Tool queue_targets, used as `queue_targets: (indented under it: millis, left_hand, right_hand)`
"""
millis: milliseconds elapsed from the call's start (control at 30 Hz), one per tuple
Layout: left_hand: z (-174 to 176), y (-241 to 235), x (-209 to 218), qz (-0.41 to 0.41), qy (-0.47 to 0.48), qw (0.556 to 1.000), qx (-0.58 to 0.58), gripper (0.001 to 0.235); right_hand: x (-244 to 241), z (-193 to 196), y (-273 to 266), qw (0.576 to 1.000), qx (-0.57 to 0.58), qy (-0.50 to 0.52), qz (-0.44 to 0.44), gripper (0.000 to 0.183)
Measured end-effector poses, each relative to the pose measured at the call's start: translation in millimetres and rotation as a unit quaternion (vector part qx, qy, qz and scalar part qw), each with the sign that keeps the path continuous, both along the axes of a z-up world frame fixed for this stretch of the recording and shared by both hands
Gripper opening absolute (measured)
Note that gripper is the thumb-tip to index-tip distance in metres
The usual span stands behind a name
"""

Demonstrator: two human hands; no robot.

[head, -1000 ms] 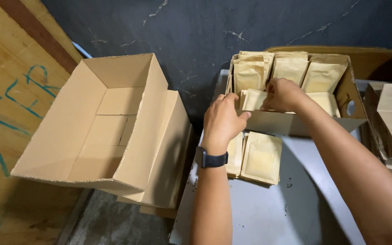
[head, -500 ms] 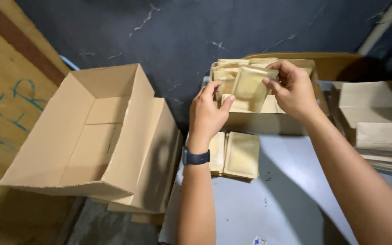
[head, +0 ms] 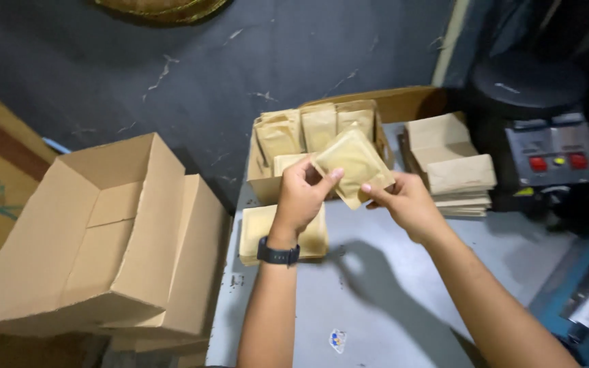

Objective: Sealing filled coffee pouches using a manual heat sealing machine and organizing them into boxes.

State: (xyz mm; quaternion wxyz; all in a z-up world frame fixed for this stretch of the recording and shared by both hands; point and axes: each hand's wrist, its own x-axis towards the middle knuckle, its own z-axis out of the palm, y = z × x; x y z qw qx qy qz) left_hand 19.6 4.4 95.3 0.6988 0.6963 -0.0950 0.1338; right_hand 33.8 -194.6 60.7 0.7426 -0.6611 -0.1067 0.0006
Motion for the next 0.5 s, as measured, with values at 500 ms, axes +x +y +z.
queue_targets:
  millis: [500]
  left_hand:
    - [-45.0, -98.7, -56.0, -0.178, 0.135, 0.97, -0.099, 0.041]
  right_hand:
    - [-91.6, -26.0, -63.6, 0.955, 0.039, -0.043, -0.292, 0.041]
